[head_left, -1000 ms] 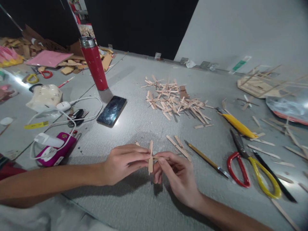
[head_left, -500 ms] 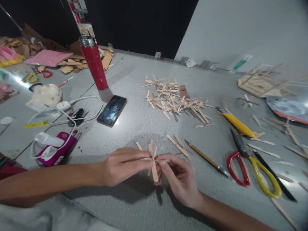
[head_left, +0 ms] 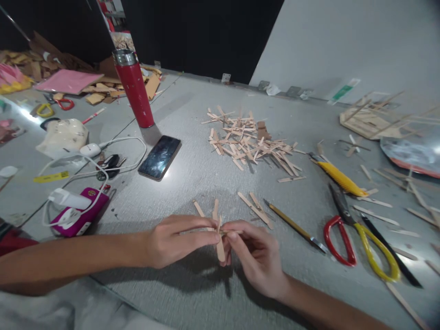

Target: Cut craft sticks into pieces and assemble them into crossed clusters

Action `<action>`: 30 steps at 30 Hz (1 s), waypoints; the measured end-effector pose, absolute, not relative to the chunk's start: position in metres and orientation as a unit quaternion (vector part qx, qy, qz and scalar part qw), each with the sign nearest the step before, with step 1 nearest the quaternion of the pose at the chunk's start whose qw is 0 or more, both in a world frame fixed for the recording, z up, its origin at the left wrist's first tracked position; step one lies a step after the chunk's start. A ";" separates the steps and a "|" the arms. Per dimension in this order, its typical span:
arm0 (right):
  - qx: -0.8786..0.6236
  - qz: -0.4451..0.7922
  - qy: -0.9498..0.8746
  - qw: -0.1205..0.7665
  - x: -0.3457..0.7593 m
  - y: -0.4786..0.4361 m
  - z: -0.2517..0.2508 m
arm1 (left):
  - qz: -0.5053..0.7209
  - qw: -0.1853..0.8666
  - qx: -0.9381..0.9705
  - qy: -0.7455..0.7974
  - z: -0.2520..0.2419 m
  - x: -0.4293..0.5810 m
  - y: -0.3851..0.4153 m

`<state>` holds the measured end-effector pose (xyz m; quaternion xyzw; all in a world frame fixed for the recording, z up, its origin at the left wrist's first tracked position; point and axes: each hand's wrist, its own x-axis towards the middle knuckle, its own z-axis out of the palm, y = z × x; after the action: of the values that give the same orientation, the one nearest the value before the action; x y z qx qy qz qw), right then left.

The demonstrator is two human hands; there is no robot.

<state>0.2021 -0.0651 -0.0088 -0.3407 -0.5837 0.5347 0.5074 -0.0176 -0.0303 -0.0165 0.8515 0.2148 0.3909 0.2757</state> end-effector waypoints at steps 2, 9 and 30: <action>-0.349 0.535 -0.581 0.504 0.202 -0.066 -0.009 | 0.393 0.293 0.843 0.219 -0.017 -0.018 -0.031; -0.351 0.535 -0.584 0.499 0.203 -0.065 -0.009 | 0.369 0.320 0.838 0.244 -0.014 -0.019 -0.034; -0.377 0.592 -0.520 0.486 0.199 -0.064 -0.010 | 0.319 0.297 0.864 0.253 -0.009 -0.015 -0.029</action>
<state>0.1992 -0.0644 -0.0101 -0.3772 -0.5201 0.5922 0.4863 -0.0145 -0.0295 -0.0087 0.8640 0.2525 0.3185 0.2973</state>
